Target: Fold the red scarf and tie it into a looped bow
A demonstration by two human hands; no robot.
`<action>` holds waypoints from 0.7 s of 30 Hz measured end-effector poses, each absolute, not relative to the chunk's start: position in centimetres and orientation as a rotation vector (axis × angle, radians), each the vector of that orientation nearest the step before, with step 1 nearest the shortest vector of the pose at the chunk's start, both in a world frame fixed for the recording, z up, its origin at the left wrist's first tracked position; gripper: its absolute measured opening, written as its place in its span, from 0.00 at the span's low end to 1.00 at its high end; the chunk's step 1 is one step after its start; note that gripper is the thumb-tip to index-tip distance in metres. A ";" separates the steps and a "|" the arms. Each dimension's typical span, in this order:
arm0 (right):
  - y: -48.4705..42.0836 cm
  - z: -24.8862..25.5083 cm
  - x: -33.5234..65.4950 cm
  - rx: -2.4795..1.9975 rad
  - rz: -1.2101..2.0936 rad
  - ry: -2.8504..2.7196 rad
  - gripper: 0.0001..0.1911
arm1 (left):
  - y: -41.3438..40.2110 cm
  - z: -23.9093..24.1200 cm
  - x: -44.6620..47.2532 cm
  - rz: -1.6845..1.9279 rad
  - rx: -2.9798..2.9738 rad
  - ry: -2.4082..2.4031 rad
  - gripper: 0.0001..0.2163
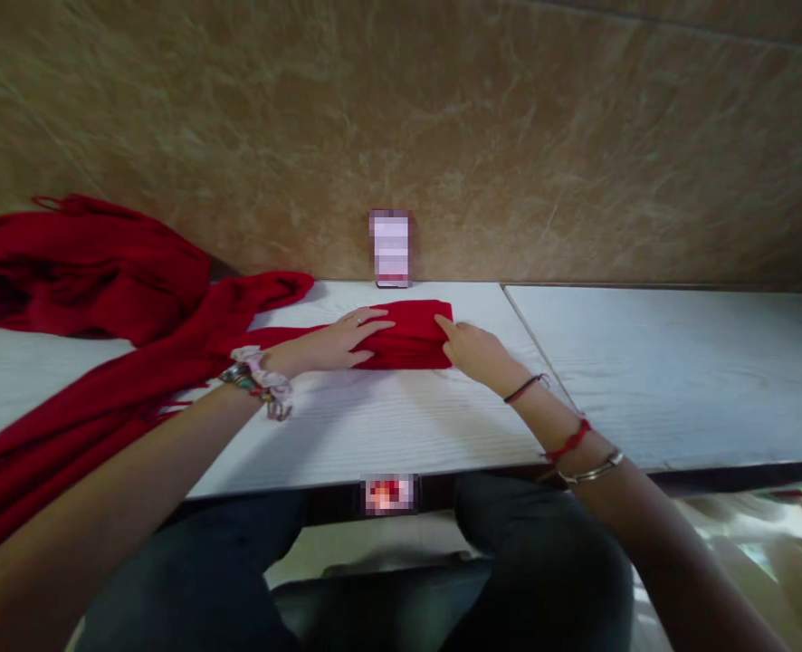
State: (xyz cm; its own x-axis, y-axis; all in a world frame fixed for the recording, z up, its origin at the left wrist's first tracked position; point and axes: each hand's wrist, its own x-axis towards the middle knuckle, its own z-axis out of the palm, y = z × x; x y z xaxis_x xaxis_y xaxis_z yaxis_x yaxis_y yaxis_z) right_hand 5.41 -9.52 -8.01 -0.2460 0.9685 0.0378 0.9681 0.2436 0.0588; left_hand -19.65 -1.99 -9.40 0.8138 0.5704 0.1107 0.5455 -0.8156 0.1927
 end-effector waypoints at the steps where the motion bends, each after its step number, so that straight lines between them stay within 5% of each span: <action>1: -9.9 -7.6 4.2 1.925 0.089 2.465 0.29 | -2.6 -9.3 -20.9 0.254 2.808 0.900 0.25; 9: -10.9 -7.2 1.8 1.753 0.540 2.772 0.24 | -6.2 -10.8 -23.8 0.697 2.641 1.143 0.23; 17: -10.0 -9.6 1.9 1.808 0.437 2.903 0.22 | -7.1 -12.0 -22.6 0.722 2.681 1.470 0.36; 21: -9.7 -9.6 2.1 1.904 0.396 2.843 0.22 | -7.3 -11.0 -21.4 0.649 2.629 1.700 0.32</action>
